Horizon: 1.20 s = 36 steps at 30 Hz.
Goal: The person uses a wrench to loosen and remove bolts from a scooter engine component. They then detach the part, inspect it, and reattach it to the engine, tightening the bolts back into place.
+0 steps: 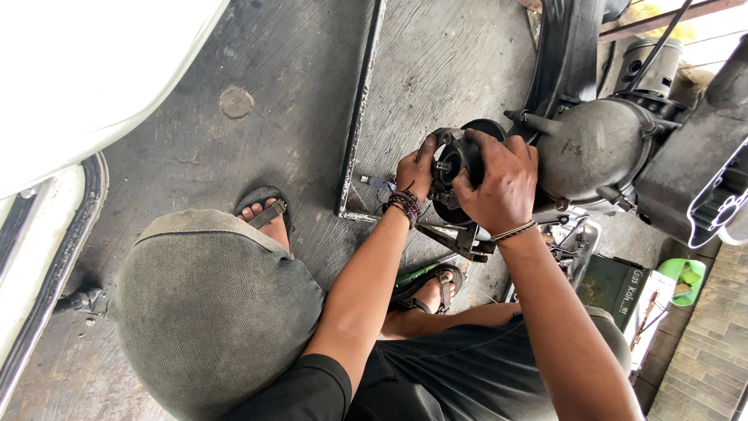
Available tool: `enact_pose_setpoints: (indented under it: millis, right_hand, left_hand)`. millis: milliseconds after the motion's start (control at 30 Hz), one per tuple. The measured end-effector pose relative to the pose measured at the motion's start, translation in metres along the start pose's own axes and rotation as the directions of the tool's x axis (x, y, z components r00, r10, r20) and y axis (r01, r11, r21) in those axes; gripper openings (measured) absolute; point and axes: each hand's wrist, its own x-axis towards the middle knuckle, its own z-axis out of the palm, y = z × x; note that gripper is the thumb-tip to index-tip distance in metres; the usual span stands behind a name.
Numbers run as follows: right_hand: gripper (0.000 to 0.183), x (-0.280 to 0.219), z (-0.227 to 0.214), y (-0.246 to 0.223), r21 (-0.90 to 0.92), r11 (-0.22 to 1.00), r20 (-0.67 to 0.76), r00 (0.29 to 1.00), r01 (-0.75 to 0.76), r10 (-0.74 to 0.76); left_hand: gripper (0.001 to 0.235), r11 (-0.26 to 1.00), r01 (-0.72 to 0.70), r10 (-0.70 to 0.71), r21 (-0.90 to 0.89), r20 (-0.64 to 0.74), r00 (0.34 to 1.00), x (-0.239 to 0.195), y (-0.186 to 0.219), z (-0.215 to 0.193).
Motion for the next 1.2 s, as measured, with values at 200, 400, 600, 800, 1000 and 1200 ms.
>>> enact_pose_setpoints:
  millis: [200,400,600,800,1000,1200]
  right_hand:
    - [0.058,-0.005,0.006,0.003,-0.092,0.994,-0.074,0.996,0.052,-0.059]
    - [0.051,-0.005,0.001,0.002,-0.17,0.982,-0.16,0.982,0.077,-0.105]
    - [0.049,-0.01,-0.005,-0.003,-0.292,0.956,-0.178,0.981,0.018,-0.072]
    - [0.046,-0.012,0.001,-0.009,-0.328,0.944,-0.227,0.973,-0.032,-0.046]
    - [0.042,-0.011,0.004,-0.009,-0.325,0.945,-0.246,0.969,-0.049,-0.035]
    - [0.041,-0.012,0.01,-0.007,-0.348,0.936,-0.275,0.961,-0.061,-0.04]
  left_hand:
    - [0.067,1.0,0.008,-0.008,0.0,0.002,1.0,-0.006,0.013,-0.004]
    - [0.069,1.0,0.004,-0.004,0.006,0.018,1.0,0.007,-0.003,-0.002]
    - [0.069,1.0,-0.006,0.006,0.007,0.03,1.0,0.014,-0.009,0.002]
    - [0.071,0.999,0.018,-0.017,-0.039,0.015,1.0,0.011,-0.007,0.002]
    - [0.072,0.996,0.058,-0.058,-0.074,-0.004,0.998,0.0,0.002,-0.001]
    - [0.07,0.985,0.104,-0.109,-0.136,-0.028,0.994,-0.018,0.022,-0.004]
